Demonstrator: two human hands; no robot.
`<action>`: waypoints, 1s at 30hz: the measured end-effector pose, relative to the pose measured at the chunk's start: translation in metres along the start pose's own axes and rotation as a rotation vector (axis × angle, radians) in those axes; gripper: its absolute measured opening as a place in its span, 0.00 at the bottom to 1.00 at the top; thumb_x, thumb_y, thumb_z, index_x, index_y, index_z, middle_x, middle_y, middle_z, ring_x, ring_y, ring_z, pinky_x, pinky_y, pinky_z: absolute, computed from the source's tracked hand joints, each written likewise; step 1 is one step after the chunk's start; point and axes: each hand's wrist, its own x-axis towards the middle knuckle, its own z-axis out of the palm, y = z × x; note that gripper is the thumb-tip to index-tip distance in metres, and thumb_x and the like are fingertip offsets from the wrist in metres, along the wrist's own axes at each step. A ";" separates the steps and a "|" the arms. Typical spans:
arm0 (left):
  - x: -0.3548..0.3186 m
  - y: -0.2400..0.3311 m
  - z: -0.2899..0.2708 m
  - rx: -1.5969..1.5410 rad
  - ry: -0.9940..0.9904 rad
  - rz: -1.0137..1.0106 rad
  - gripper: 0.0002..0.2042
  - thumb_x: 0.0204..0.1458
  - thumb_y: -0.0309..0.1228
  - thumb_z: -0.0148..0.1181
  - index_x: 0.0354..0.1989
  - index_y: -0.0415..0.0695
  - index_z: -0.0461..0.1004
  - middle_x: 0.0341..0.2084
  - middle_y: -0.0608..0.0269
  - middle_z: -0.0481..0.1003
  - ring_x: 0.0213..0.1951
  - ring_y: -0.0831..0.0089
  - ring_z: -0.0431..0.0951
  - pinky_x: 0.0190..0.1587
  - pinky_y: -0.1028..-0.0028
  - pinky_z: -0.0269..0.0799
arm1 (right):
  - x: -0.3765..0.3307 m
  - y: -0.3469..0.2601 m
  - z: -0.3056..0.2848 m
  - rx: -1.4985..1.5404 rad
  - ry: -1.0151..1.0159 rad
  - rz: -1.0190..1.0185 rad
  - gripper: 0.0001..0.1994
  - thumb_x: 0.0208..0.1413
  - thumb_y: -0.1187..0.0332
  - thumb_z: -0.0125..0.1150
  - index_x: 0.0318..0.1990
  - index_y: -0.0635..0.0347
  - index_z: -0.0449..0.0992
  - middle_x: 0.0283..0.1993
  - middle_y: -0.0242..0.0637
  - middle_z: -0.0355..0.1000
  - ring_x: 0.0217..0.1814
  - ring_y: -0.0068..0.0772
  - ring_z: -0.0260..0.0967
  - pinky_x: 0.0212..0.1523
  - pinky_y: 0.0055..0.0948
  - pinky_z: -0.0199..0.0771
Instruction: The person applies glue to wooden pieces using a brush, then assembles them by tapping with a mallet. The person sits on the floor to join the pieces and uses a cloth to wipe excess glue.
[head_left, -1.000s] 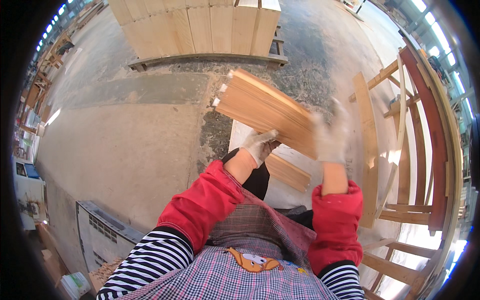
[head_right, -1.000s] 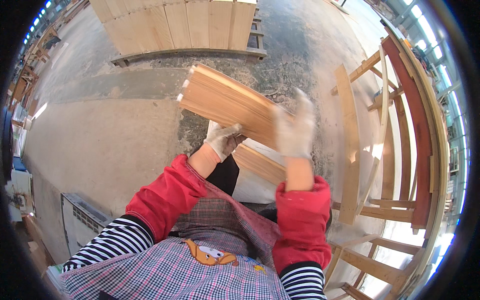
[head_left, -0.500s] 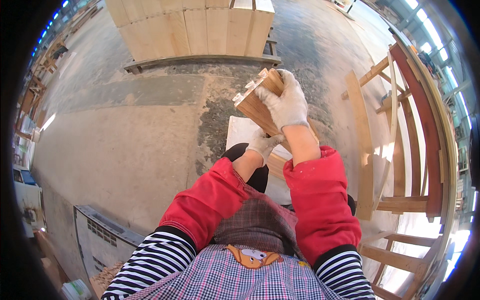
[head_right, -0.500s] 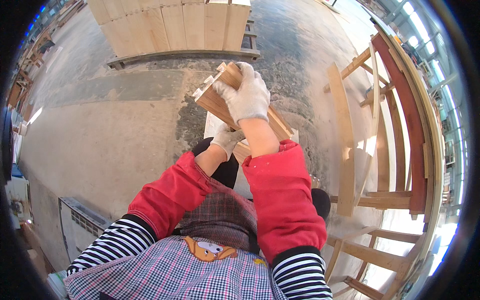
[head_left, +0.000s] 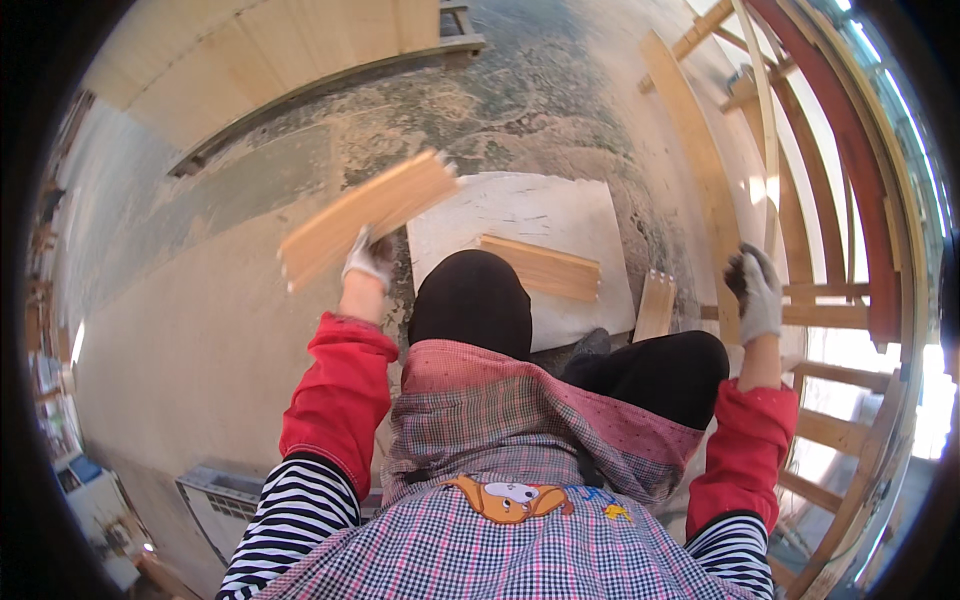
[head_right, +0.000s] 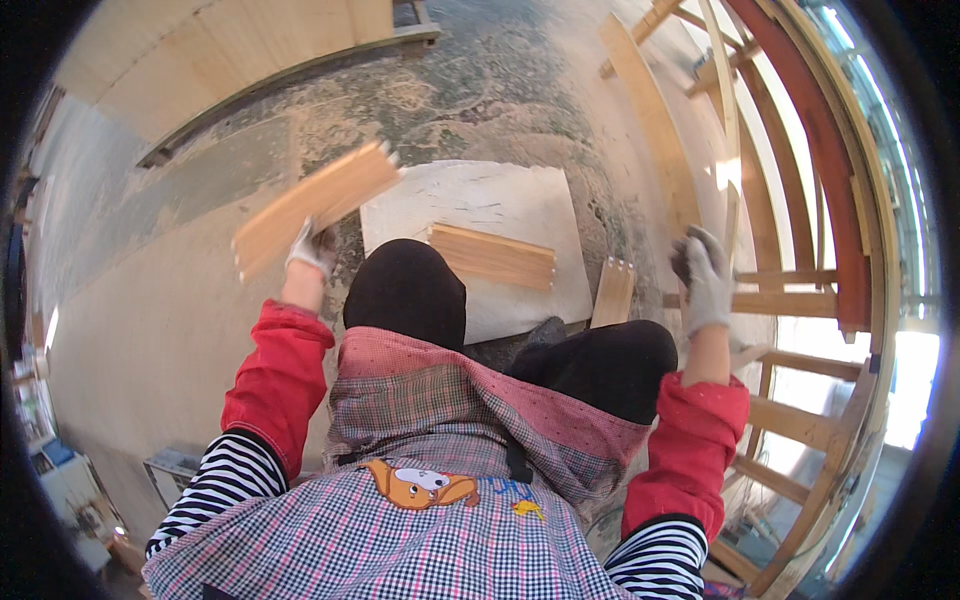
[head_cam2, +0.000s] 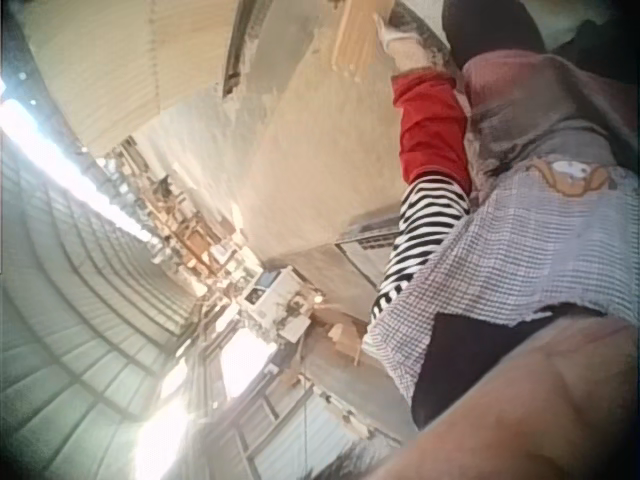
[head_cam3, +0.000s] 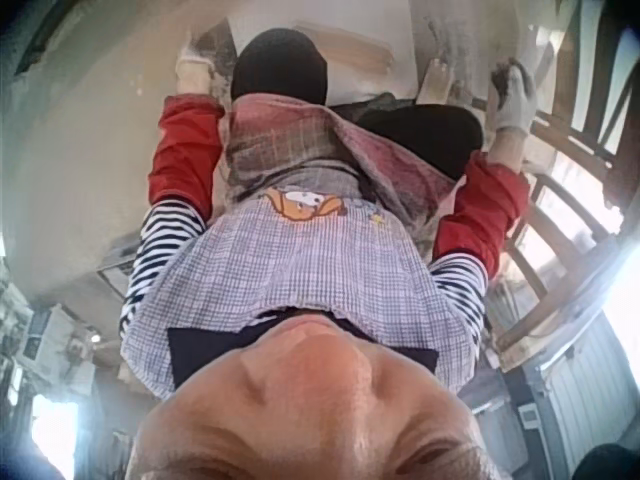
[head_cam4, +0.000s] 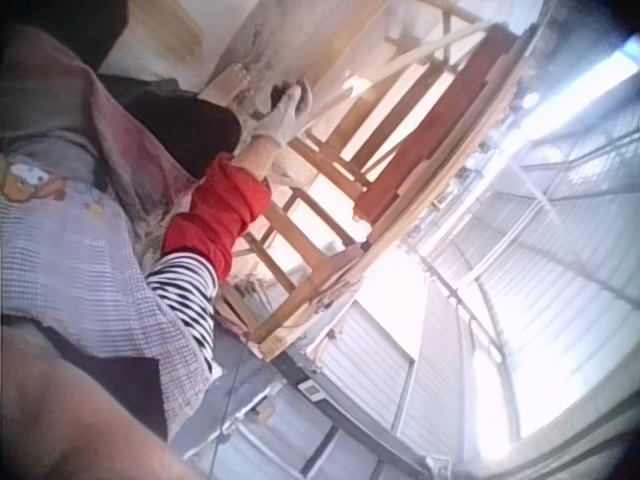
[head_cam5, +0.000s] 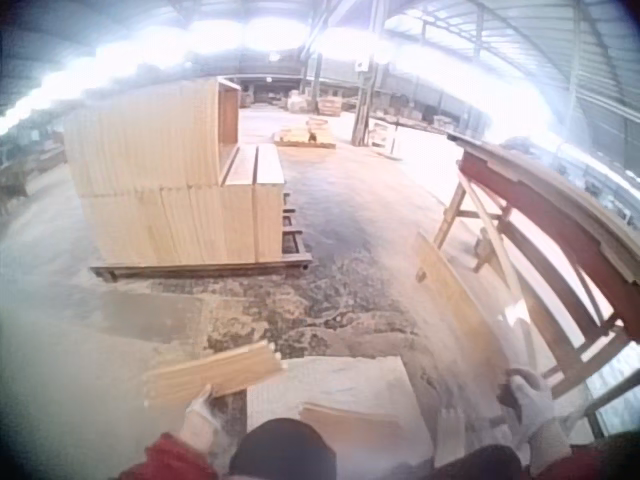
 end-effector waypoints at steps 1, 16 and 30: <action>0.035 -0.006 -0.033 0.020 0.096 -0.021 0.10 0.54 0.33 0.63 0.43 0.46 0.74 0.33 0.62 0.77 0.32 0.66 0.78 0.39 0.70 0.81 | -0.001 0.015 -0.036 0.053 0.115 0.040 0.13 0.62 0.66 0.55 0.51 0.59 0.72 0.36 0.32 0.73 0.35 0.24 0.71 0.38 0.25 0.74; 0.060 -0.074 -0.171 0.720 0.146 -0.428 0.12 0.59 0.42 0.56 0.38 0.46 0.74 0.30 0.63 0.77 0.32 0.69 0.77 0.40 0.71 0.74 | -0.188 0.296 -0.214 -0.282 0.475 0.893 0.20 0.55 0.59 0.59 0.54 0.52 0.67 0.44 0.40 0.68 0.44 0.39 0.66 0.43 0.38 0.69; -0.097 0.040 -0.129 1.008 0.362 0.116 0.10 0.58 0.38 0.56 0.40 0.44 0.74 0.30 0.64 0.77 0.33 0.72 0.77 0.40 0.73 0.74 | -0.074 0.375 -0.106 -1.063 -0.057 0.953 0.48 0.42 0.44 0.68 0.69 0.43 0.47 0.70 0.46 0.49 0.71 0.51 0.49 0.64 0.50 0.57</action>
